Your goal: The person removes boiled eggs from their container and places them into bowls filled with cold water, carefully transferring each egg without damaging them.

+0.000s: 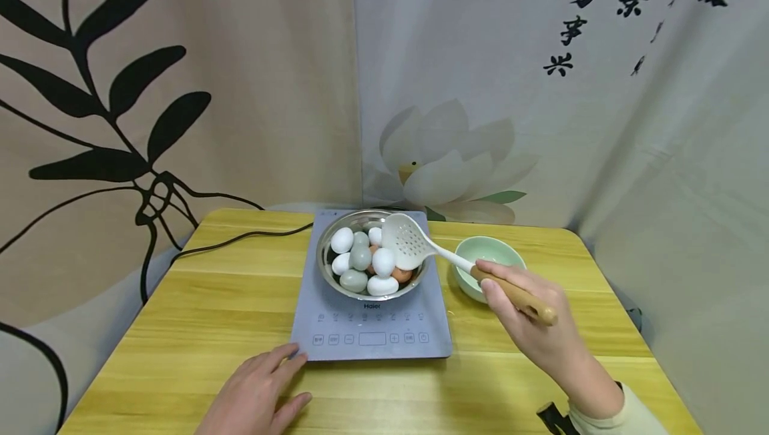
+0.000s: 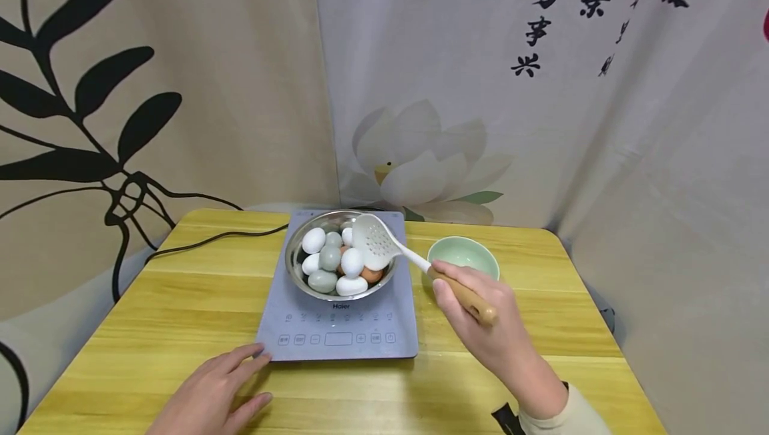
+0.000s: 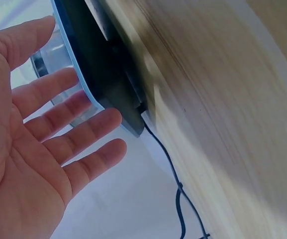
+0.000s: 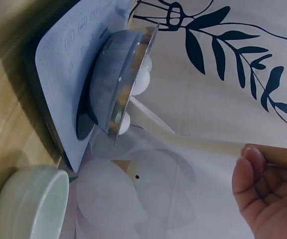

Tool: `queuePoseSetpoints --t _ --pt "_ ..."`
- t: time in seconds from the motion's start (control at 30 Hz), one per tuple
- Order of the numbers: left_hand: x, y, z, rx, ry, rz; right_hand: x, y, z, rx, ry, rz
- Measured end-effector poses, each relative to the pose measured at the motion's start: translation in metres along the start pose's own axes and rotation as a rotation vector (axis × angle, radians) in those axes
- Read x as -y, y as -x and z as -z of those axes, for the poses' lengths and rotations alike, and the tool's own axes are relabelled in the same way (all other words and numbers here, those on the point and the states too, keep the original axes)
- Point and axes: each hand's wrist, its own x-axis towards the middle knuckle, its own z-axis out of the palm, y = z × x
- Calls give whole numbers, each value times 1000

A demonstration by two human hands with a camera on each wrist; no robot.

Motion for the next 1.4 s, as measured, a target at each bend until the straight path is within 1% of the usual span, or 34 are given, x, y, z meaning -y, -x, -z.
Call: queuePoseSetpoints --t 0.17,0.3,0.43,0.53,0.63,0.73,0.77,0.8,0.87,1.0,1.1,1.23,1.3,1.4 --pt "0 0 0 9 5 10 7 4 -4 33 -95 -168" --pt "-1 1 0 16 15 21 12 6 -6 34 -182 -279" --pt "-2 2 0 33 25 35 14 6 -7 19 -250 -386" --pt "-2 2 0 45 29 42 14 6 -7 -3 -259 -432" --pt "-2 2 0 43 28 40 15 5 -7 -17 -262 -512" --pt "-1 2 0 45 28 40 16 5 -6 -13 -261 -567" --pt "-1 2 0 48 29 42 16 6 -6 -4 -258 -572" --pt "-2 2 0 53 31 44 16 7 -7 5 -255 -560" --pt "-2 2 1 61 37 49 16 9 -8 19 -247 -494" --pt "-1 2 1 60 39 46 14 12 -8 41 -210 -292" --pt "-1 1 0 46 33 34 13 14 -8 32 -146 -124" --pt "-1 1 0 42 33 27 13 16 -5 4 -98 78" --pt "-1 0 1 52 37 30 14 17 -4 1 -112 145" --pt "-2 -1 3 70 41 38 16 16 -3 18 -141 206"
